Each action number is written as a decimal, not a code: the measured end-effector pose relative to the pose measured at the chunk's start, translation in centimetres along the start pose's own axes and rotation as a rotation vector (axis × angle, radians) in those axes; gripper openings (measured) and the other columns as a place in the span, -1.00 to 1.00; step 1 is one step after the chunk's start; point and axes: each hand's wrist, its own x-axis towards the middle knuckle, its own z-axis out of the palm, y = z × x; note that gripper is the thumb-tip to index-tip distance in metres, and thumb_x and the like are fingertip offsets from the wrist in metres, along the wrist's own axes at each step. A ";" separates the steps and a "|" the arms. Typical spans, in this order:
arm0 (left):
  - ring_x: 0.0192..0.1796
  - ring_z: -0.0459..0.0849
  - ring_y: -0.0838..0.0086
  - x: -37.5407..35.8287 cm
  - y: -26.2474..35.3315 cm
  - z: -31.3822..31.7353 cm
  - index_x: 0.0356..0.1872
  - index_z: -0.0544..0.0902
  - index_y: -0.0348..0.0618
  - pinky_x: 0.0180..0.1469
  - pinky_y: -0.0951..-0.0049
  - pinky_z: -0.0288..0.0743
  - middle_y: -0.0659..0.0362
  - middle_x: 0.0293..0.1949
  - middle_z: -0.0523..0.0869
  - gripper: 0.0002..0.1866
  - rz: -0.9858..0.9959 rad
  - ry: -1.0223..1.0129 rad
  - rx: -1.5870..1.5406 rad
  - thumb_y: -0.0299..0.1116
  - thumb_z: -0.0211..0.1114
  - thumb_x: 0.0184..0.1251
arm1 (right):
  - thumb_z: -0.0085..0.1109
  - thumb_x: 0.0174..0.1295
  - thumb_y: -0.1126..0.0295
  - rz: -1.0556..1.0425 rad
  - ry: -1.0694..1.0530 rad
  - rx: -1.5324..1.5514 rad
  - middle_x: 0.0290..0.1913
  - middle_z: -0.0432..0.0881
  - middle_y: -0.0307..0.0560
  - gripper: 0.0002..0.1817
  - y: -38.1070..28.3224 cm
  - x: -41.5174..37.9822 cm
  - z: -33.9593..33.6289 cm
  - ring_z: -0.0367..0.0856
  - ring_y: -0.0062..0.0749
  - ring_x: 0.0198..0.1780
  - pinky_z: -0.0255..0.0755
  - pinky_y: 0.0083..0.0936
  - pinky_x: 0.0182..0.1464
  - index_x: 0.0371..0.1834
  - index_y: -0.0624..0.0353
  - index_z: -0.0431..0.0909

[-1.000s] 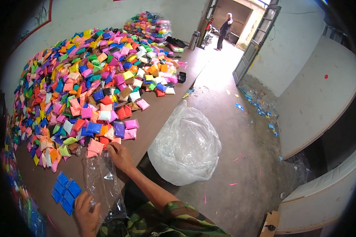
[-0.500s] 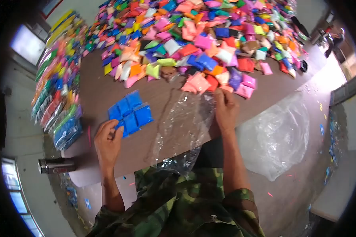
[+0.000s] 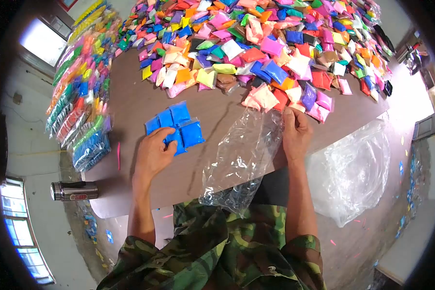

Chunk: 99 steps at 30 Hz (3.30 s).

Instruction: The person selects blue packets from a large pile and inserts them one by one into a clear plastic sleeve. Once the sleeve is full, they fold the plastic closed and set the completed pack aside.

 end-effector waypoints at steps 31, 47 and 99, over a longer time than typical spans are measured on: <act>-0.27 0.79 0.64 -3.5 7.7 3.8 0.00 0.72 -0.27 -0.21 0.50 0.64 0.15 -0.24 0.86 -0.77 -0.043 -0.664 -0.790 -0.53 0.51 0.38 | 0.31 0.60 0.25 0.002 -0.106 0.199 -0.23 0.80 -0.20 -0.68 -3.4 3.8 5.1 0.65 -0.64 -0.24 0.54 -0.58 -0.19 0.05 0.36 0.80; -0.22 0.85 0.28 -4.0 7.0 7.0 0.03 0.77 -0.20 -0.14 0.32 0.70 0.07 -0.10 0.85 -0.71 0.315 -0.319 -0.479 -0.44 0.57 0.31 | 0.33 0.58 0.30 -0.237 -0.077 -0.038 0.08 0.77 -0.01 -0.52 -5.3 0.5 1.9 0.79 -0.32 -0.01 0.66 -0.41 -0.02 0.47 0.27 0.57; 0.05 0.85 0.08 -5.3 9.7 7.0 0.08 0.83 -0.19 0.10 0.17 0.73 0.01 0.02 0.87 -0.70 0.569 -0.264 -0.323 -0.29 0.53 0.43 | 0.40 0.53 0.47 0.332 -0.244 0.135 0.02 0.77 -0.17 -0.72 -4.7 -13.7 -4.3 0.69 -0.59 0.01 0.60 -0.56 0.10 0.21 0.36 0.75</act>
